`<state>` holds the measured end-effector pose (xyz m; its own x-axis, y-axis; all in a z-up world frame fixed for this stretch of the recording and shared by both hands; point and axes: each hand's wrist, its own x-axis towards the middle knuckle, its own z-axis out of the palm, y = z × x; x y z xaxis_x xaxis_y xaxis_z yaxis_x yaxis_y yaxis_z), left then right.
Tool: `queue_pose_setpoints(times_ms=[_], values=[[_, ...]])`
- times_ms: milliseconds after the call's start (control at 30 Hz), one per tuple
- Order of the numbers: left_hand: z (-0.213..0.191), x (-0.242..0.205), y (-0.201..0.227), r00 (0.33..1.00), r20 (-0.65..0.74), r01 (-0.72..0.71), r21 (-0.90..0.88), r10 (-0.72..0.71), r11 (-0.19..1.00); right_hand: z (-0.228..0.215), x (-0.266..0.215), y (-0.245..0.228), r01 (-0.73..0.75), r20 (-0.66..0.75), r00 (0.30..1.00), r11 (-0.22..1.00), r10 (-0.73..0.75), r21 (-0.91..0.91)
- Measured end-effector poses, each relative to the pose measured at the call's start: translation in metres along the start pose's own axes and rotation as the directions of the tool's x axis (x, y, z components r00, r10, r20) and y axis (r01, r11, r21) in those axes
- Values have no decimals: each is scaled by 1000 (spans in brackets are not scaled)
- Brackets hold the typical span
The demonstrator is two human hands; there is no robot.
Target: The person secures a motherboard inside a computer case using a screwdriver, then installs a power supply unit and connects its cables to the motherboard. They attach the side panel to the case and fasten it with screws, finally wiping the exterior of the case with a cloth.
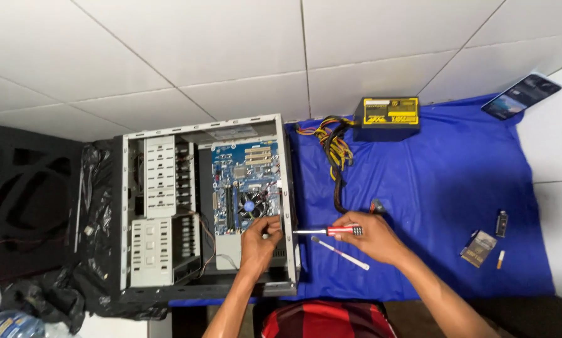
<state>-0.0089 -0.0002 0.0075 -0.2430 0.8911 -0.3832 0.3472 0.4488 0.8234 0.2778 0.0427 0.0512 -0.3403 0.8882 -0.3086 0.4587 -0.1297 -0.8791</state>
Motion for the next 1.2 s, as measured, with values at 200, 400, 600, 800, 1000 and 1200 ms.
queue_pose_setpoints(times_ms=[200, 400, 600, 800, 1000, 1200], values=[[4, -20, 13, 992, -7, 126, -98, -127, 987, -30, -1, 134, -142, -495, 865, 902, -87, -408], [3, -18, 19, 984, 17, 179, -68, -178, 982, -86, 55, 157, -210, -359, 901, 480, -242, -852], [-4, -15, 31, 977, 69, 205, -60, -201, 977, -152, 183, 67, -83, -161, 878, 189, -450, -979], [-30, -34, 41, 976, -52, 194, -217, -209, 957, -157, 177, 56, 133, 1, 922, 313, -388, -940], [-93, -55, 98, 982, -50, -183, -6, 183, 983, -189, 49, -88, 199, 202, 822, -63, -532, -978], [-141, -91, 220, 717, -54, -697, -34, 695, 717, -215, -83, -231, -77, 230, 593, -339, -772, -938]])
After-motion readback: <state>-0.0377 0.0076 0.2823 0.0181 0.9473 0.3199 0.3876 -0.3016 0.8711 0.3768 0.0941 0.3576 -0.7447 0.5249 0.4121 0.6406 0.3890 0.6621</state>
